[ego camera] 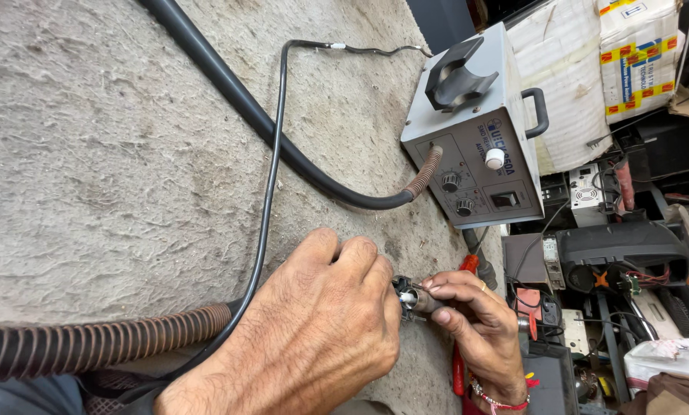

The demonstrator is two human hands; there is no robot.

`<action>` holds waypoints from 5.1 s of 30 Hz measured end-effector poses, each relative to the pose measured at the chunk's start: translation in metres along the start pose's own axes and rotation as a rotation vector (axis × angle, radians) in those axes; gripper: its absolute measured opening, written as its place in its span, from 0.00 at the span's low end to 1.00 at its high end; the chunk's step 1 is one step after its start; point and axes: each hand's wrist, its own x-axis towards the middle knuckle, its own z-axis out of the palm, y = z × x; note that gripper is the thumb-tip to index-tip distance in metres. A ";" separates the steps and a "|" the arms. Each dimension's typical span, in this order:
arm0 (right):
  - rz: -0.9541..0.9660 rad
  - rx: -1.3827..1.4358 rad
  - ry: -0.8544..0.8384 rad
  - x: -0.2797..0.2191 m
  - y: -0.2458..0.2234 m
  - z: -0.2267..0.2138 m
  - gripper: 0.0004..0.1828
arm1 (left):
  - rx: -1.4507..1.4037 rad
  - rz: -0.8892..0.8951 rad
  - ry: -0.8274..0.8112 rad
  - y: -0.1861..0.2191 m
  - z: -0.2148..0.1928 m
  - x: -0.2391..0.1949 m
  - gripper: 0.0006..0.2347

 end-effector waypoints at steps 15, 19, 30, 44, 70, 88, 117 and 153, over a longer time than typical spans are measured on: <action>0.018 0.107 0.005 -0.004 0.007 -0.002 0.12 | -0.027 -0.008 0.007 -0.001 0.006 0.002 0.10; -0.037 0.034 -0.038 -0.002 0.002 -0.002 0.13 | -0.018 -0.002 0.010 -0.001 0.007 0.003 0.11; 0.017 0.086 -0.015 -0.001 -0.005 0.001 0.16 | -0.044 -0.013 0.068 0.000 0.014 0.001 0.11; -0.164 -0.263 0.057 0.002 -0.016 0.010 0.21 | -0.047 -0.013 0.150 -0.001 0.021 -0.001 0.11; -0.078 -0.154 0.013 -0.005 -0.007 0.001 0.21 | -0.049 -0.019 0.128 0.000 0.020 -0.001 0.11; -0.112 -0.137 0.026 0.000 -0.006 0.003 0.18 | -0.060 -0.027 0.142 -0.001 0.019 -0.001 0.11; -0.166 -0.135 0.004 0.002 -0.017 -0.002 0.21 | 0.161 0.053 -0.168 0.001 -0.011 0.004 0.16; 0.630 -1.171 -0.066 -0.009 0.126 -0.183 0.34 | 0.257 -0.024 -0.161 0.019 -0.027 0.009 0.14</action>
